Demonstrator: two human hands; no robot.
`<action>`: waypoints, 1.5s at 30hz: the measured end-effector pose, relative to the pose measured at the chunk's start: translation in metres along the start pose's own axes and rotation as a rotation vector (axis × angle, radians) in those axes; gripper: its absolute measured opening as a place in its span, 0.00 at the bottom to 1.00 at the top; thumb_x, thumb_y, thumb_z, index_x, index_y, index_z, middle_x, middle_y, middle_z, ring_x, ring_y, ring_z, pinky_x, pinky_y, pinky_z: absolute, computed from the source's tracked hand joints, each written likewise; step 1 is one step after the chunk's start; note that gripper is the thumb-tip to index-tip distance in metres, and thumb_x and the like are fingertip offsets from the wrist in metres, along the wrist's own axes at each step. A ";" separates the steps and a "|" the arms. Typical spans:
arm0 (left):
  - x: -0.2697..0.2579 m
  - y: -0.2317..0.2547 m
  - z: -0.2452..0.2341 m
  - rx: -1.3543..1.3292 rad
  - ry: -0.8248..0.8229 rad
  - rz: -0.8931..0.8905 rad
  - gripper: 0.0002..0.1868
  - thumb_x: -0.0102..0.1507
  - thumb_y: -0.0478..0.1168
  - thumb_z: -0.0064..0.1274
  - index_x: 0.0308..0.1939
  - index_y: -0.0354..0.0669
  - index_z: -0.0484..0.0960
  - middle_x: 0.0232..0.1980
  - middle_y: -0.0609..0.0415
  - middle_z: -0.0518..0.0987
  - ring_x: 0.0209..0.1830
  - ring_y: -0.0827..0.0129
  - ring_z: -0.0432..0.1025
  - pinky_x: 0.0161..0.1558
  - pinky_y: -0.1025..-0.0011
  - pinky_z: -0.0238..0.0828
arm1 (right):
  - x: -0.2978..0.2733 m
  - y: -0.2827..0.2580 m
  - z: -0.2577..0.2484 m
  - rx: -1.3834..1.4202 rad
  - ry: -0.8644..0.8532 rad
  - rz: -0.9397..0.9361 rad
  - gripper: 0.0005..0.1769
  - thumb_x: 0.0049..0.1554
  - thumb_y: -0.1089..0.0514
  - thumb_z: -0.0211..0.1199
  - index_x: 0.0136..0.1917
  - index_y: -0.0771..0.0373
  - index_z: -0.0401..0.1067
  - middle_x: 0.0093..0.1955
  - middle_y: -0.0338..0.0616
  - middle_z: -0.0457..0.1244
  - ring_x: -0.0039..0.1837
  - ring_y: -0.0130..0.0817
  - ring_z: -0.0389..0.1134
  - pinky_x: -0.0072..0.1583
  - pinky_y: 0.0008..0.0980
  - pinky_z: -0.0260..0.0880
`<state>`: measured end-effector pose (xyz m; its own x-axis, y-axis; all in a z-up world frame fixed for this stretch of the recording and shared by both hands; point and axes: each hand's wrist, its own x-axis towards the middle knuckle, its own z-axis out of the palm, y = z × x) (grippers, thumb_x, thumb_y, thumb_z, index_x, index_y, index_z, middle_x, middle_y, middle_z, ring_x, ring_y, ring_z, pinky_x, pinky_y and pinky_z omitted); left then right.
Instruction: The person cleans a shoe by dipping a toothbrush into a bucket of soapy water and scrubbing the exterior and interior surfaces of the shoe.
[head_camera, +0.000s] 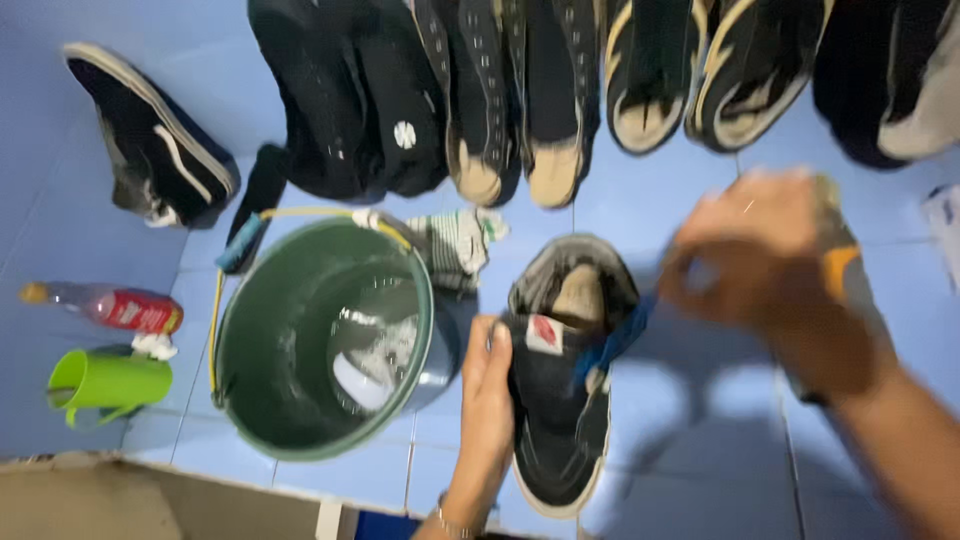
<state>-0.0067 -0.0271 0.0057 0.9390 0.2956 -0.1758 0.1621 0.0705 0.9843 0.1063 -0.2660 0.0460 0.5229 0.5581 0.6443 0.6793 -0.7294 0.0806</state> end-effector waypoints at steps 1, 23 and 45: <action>-0.001 0.001 0.000 -0.065 -0.014 0.012 0.14 0.71 0.51 0.41 0.42 0.45 0.74 0.38 0.58 0.74 0.40 0.77 0.66 0.47 0.76 0.63 | -0.003 0.009 0.006 -0.001 0.085 -0.006 0.10 0.48 0.59 0.54 0.29 0.51 0.55 0.27 0.35 0.48 0.34 0.45 0.51 0.42 0.51 0.47; -0.014 -0.002 -0.009 -0.474 0.016 -0.106 0.22 0.68 0.48 0.46 0.57 0.33 0.78 0.53 0.43 0.81 0.51 0.65 0.74 0.54 0.72 0.69 | 0.016 -0.011 0.019 0.252 0.069 0.197 0.14 0.56 0.56 0.66 0.30 0.48 0.70 0.34 0.31 0.65 0.41 0.45 0.59 0.49 0.52 0.53; -0.021 -0.036 -0.034 -0.509 -0.002 -0.150 0.30 0.74 0.45 0.43 0.15 0.45 0.63 0.19 0.58 0.63 0.22 0.78 0.55 0.30 0.76 0.51 | 0.030 -0.051 0.020 0.097 0.043 0.176 0.15 0.56 0.56 0.65 0.34 0.59 0.63 0.34 0.38 0.57 0.44 0.47 0.57 0.49 0.50 0.53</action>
<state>-0.0423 -0.0039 -0.0271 0.9175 0.2449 -0.3133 0.1272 0.5657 0.8147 0.0972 -0.2046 0.0459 0.6169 0.4068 0.6738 0.6270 -0.7714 -0.1082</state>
